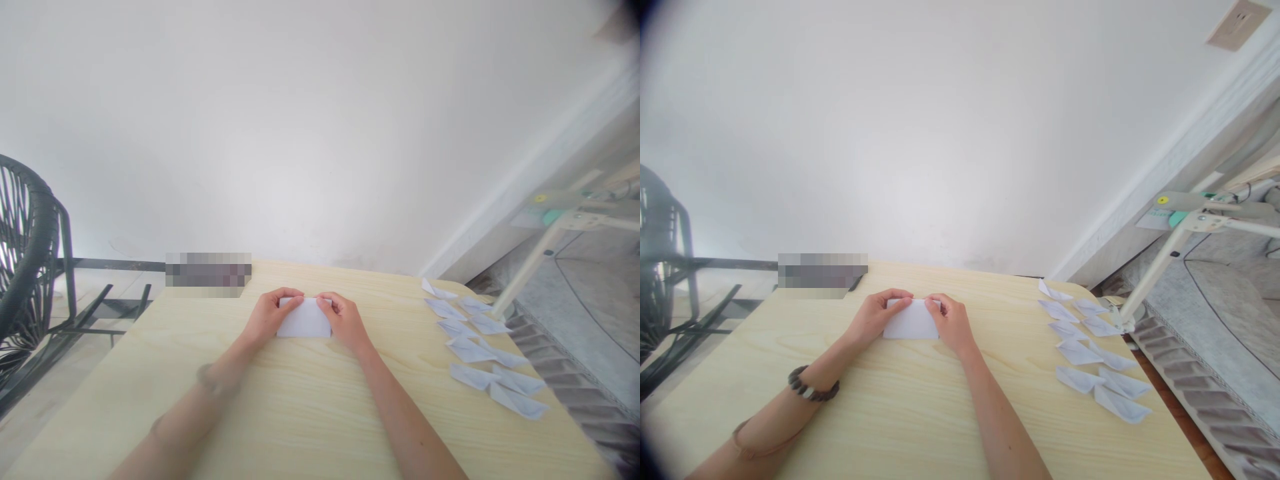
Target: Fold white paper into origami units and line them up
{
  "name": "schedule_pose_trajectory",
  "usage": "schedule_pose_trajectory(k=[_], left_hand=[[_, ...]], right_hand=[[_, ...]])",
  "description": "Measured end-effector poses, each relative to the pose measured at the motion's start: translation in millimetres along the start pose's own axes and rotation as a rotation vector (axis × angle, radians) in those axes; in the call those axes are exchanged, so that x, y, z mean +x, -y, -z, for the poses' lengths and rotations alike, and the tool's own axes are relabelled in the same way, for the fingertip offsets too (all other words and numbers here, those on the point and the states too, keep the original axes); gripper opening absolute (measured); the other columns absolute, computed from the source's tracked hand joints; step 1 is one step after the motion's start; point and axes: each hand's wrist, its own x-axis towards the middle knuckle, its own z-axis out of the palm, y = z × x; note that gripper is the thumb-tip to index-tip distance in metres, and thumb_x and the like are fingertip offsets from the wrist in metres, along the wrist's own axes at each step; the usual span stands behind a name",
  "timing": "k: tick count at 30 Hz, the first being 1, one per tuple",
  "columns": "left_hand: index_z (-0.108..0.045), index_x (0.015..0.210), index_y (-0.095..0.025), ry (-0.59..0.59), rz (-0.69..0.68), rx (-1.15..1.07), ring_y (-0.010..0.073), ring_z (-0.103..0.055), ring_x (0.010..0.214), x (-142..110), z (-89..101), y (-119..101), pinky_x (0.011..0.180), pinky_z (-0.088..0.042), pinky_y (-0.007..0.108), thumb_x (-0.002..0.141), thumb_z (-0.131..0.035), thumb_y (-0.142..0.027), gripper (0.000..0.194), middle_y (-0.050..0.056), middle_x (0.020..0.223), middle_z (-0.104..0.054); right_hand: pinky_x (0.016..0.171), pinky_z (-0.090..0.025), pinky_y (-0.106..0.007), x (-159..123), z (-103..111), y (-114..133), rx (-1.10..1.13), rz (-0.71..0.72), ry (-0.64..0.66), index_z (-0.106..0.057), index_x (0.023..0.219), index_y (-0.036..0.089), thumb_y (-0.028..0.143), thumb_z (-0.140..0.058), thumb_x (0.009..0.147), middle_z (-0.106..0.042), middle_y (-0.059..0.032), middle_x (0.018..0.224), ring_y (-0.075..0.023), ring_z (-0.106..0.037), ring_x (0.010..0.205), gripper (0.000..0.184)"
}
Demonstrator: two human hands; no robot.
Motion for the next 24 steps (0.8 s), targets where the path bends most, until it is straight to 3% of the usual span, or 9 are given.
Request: schedule_pose_trajectory(k=[24], left_hand=[[-0.063,0.091,-0.016,0.008,0.026,-0.048,0.0151,-0.057,0.063,0.1,-0.2,0.4,0.049,-0.041,0.022,0.068,-0.055,-0.049,0.041,0.006,0.089,-0.066]], right_hand=[[0.049,-0.037,-0.021,-0.6,0.5,0.5,0.004,0.011,-0.005,-0.062,0.087,0.016,0.041,-0.045,0.078,-0.062,-0.0038,0.072,-0.0119,-0.051,0.058,0.032]])
